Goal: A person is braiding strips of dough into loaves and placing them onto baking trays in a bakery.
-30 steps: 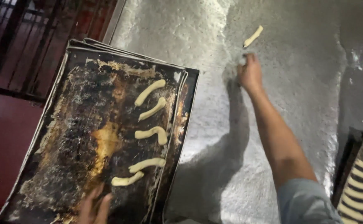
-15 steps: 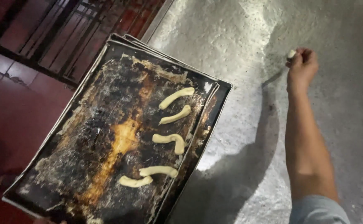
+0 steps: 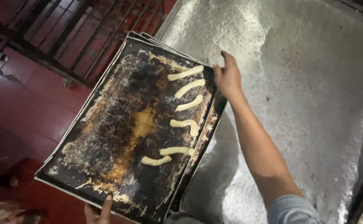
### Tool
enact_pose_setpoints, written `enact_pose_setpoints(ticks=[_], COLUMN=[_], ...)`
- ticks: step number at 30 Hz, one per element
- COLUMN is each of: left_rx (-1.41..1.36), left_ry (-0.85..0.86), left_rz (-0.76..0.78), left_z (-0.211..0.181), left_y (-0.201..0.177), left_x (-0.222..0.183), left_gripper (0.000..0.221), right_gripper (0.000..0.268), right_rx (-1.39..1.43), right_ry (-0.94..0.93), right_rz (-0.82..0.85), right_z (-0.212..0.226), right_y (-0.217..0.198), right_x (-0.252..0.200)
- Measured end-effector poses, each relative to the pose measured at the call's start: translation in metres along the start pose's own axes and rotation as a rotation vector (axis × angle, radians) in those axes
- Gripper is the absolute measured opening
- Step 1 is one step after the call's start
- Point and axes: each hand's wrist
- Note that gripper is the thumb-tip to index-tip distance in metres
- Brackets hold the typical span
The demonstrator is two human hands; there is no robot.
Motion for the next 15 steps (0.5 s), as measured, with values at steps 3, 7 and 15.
enact_pose_setpoints(ticks=[3, 7, 15], left_rx=[0.119, 0.311, 0.92], left_ry=[1.29, 1.489, 1.204], left_rz=[-0.446, -0.281, -0.405], left_z=[0.056, -0.008, -0.127], left_y=[-0.012, -0.012, -0.04], left_x=[0.075, 0.042, 0.186], left_gripper=[0.079, 0.044, 0.078], right_gripper=[0.039, 0.018, 0.044], right_rx=[0.315, 0.324, -0.099], right_ry=[0.262, 0.421, 0.654], right_rz=[0.069, -0.026, 0.31], right_z=[0.055, 0.054, 0.061], right_y=[-0.025, -0.006, 0.051], right_x=[-0.07, -0.133, -0.165])
Point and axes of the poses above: each hand's wrist, its own x-axis towards the middle knuckle, its own y-axis out of the palm, z = x × y, and after that the axes turned 11 degrees about z, right-handed
